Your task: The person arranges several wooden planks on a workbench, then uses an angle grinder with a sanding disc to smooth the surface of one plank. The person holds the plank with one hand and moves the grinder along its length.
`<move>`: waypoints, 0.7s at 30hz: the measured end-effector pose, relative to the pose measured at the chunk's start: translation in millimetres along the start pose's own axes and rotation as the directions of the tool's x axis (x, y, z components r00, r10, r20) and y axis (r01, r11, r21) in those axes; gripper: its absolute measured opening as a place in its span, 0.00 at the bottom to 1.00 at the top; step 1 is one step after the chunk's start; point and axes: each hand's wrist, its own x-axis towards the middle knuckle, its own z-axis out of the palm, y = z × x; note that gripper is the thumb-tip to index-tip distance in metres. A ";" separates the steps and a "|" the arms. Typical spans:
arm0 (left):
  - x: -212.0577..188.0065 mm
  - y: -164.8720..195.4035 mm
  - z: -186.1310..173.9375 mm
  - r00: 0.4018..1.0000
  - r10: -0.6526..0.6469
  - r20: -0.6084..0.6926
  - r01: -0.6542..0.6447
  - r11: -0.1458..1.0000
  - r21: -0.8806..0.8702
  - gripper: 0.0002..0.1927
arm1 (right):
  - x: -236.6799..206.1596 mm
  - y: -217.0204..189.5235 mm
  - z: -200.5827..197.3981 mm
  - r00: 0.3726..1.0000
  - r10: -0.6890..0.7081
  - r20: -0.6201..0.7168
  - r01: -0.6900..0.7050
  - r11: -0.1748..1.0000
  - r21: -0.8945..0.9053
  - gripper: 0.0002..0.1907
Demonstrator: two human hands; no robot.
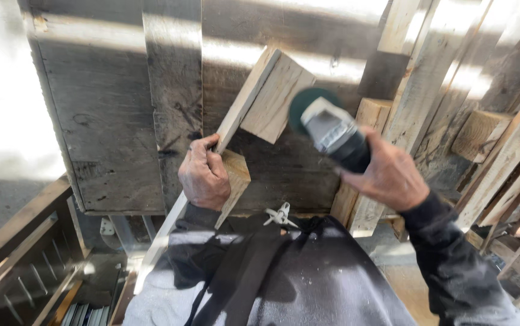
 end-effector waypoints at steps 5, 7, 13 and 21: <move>1.5 1.5 -0.7 1.000 0.022 0.015 -0.022 1.000 0.014 0.14 | -1.9 -5.0 -4.9 0.992 -0.122 0.020 0.123 0.991 -0.052 0.34; 2.1 1.8 0.1 1.000 0.018 0.023 -0.017 0.998 -0.054 0.13 | -3.6 -10.4 -2.3 0.991 -0.046 0.124 0.055 0.996 -0.073 0.36; 0.4 1.6 1.1 1.000 0.011 0.015 -0.012 1.000 0.029 0.13 | 12.4 1.8 -16.6 0.999 0.003 0.043 -0.004 0.999 0.040 0.37; 2.8 1.8 1.5 1.000 0.021 0.006 -0.020 0.999 -0.034 0.13 | 12.6 -4.1 -25.1 0.985 0.115 0.131 -0.132 0.982 0.134 0.43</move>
